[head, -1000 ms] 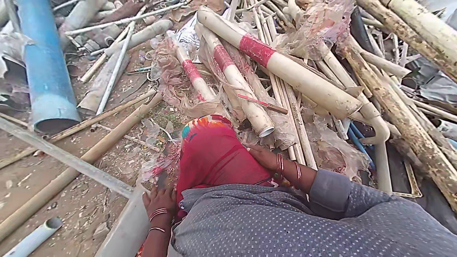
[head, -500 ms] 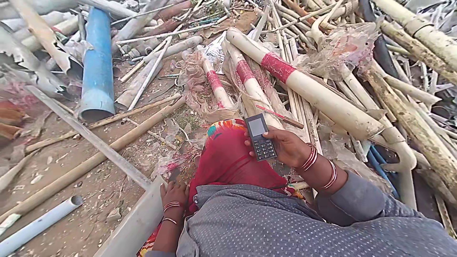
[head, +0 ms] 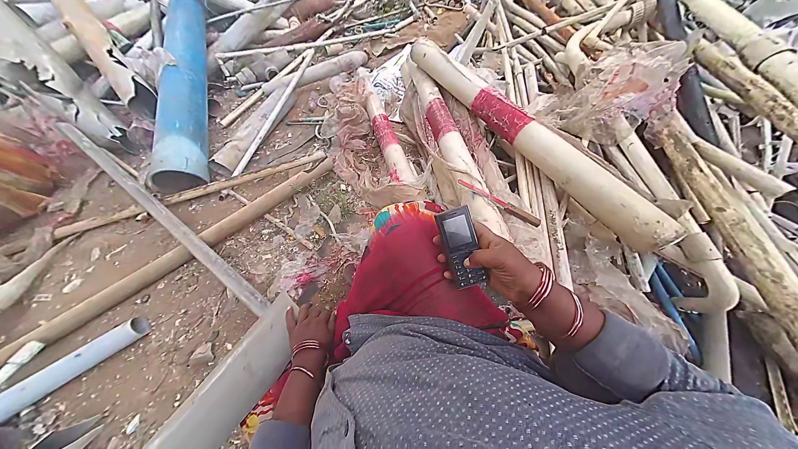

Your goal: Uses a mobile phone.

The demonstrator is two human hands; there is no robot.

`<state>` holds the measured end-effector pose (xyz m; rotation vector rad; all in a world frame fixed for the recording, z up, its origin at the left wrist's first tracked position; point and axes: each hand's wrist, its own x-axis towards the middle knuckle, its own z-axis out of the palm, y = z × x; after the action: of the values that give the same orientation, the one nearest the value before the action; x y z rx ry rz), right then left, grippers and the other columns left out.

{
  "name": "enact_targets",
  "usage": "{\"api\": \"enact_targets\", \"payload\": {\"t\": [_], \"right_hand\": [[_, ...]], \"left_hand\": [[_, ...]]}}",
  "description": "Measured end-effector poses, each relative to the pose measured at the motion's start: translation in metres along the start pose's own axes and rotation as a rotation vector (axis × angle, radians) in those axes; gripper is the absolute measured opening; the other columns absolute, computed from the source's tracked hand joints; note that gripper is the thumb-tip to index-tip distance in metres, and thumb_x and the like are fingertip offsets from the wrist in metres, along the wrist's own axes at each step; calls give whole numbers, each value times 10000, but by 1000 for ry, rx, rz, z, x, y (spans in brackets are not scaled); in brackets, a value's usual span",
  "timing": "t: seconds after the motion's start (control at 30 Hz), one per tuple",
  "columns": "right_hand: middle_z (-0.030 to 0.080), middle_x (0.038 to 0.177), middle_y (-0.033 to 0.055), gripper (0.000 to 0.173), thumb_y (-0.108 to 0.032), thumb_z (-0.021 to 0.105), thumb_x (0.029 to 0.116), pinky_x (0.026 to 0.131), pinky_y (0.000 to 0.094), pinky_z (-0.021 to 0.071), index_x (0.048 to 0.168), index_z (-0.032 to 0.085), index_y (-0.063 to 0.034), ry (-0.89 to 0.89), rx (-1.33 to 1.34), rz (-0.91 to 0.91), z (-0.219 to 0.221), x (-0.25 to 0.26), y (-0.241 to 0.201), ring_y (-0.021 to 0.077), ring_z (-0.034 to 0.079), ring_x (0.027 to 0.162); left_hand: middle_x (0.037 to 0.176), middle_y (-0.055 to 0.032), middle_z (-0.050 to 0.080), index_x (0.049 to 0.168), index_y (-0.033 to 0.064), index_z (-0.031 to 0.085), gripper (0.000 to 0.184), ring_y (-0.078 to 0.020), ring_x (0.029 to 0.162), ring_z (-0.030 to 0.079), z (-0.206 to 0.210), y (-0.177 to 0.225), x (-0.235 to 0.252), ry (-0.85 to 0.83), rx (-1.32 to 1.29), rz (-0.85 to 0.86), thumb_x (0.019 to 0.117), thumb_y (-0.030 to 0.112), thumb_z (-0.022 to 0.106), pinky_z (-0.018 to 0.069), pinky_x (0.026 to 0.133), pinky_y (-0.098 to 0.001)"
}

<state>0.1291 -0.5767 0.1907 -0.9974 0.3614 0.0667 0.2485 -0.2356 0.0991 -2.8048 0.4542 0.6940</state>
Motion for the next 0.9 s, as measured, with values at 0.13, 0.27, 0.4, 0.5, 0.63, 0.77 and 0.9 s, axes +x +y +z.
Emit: {"api": "enact_targets", "payload": {"t": [0.13,0.27,0.4,0.5,0.63,0.77,0.9], "right_hand": [[678,1216,123,600,134,418,835,773,344,633,1397,387,-76,8,-9,-17,1,2,2,216,737,947],[680,1221,117,626,108,437,822,783,346,635,1414,372,-84,-1,-22,-26,0,2,2,217,736,971],[670,1223,126,638,63,462,817,794,349,632,1429,364,-92,-18,-57,-33,1,1,2,219,731,983],[675,1213,120,619,55,460,827,792,343,633,1423,374,-86,-19,-82,-39,1,1,1,212,732,974],[675,1215,117,592,49,453,840,785,336,633,1415,379,-74,-8,-108,-43,3,-1,-1,208,733,972],[682,1197,118,570,30,456,865,784,333,633,1421,382,-69,-13,-154,-46,5,-3,-4,206,735,966],[695,1147,90,483,5,461,896,776,308,631,1373,436,-69,-11,-246,-42,11,-5,-12,178,737,934]], "left_hand": [[1391,-159,646,1284,10,693,433,-358,1522,330,0,0,0,-2,-11,-1,1111,296,417,10,1249,-613],[1389,-161,647,1278,11,697,424,-361,1525,322,-1,1,-1,6,-27,-1,1110,285,421,4,1249,-615],[1417,-149,629,1300,25,687,437,-347,1538,299,-2,1,-1,-16,-24,-13,1115,300,403,-6,1252,-604],[1388,-163,646,1273,6,698,432,-359,1527,319,-3,1,-3,9,-37,-6,1112,290,415,7,1253,-605],[1390,-169,644,1286,6,691,430,-355,1526,325,-7,-2,-4,6,-52,12,1112,283,412,9,1254,-602],[1380,-154,653,1285,13,690,476,-335,1496,382,-17,-7,-4,-25,-22,20,1118,338,385,34,1257,-584],[1339,-176,674,1271,-8,690,515,-346,1445,454,-31,-14,-8,-43,-14,38,1121,362,365,79,1252,-584]]}}
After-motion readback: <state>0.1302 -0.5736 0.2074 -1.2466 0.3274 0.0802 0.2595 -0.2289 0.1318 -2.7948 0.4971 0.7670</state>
